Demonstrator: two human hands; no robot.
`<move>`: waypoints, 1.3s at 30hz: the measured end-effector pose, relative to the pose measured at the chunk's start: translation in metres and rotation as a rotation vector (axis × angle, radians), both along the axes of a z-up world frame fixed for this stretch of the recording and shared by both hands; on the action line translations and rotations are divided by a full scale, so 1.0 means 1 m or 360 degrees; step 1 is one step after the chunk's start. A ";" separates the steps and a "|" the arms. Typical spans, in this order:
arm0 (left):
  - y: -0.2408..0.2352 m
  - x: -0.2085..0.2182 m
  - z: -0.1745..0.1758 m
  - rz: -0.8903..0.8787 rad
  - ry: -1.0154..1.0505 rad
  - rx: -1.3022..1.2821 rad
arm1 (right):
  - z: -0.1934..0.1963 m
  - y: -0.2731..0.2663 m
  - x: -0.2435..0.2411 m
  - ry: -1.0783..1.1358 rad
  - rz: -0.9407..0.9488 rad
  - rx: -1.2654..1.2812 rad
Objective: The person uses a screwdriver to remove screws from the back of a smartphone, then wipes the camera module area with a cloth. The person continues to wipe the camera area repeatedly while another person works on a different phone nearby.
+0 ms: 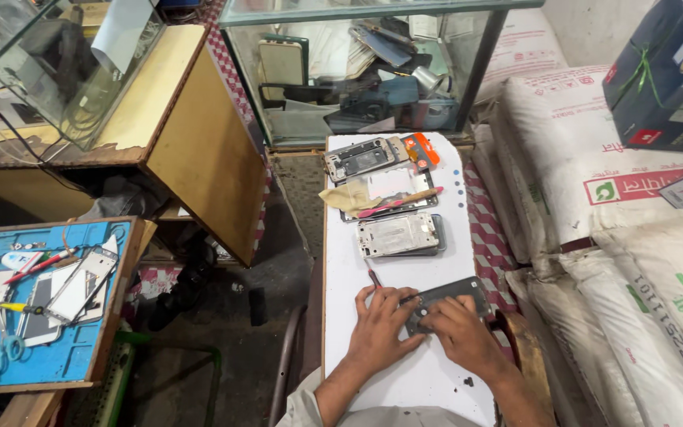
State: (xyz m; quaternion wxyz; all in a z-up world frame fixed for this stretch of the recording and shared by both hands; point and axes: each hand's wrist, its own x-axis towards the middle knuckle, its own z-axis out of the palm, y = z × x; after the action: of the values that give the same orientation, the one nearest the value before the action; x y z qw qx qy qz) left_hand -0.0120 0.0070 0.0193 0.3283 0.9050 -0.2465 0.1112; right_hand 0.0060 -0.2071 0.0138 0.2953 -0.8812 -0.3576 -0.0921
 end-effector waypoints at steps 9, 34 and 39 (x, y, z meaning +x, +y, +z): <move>0.000 0.001 0.001 -0.0017 -0.0025 0.0047 | 0.006 -0.011 0.007 -0.0124 -0.0149 -0.0002; -0.004 0.004 -0.010 0.0004 -0.0048 0.0089 | 0.005 -0.012 0.006 -0.0005 -0.0202 0.0008; -0.004 0.005 -0.012 0.0010 -0.0094 0.0088 | 0.001 -0.003 0.006 0.0021 0.0011 0.0016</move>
State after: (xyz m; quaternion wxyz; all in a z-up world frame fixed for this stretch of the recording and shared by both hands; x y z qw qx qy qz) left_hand -0.0071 0.0031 0.0075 0.2954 0.9109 -0.2561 0.1322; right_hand 0.0118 -0.2096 0.0147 0.3024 -0.8790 -0.3582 -0.0872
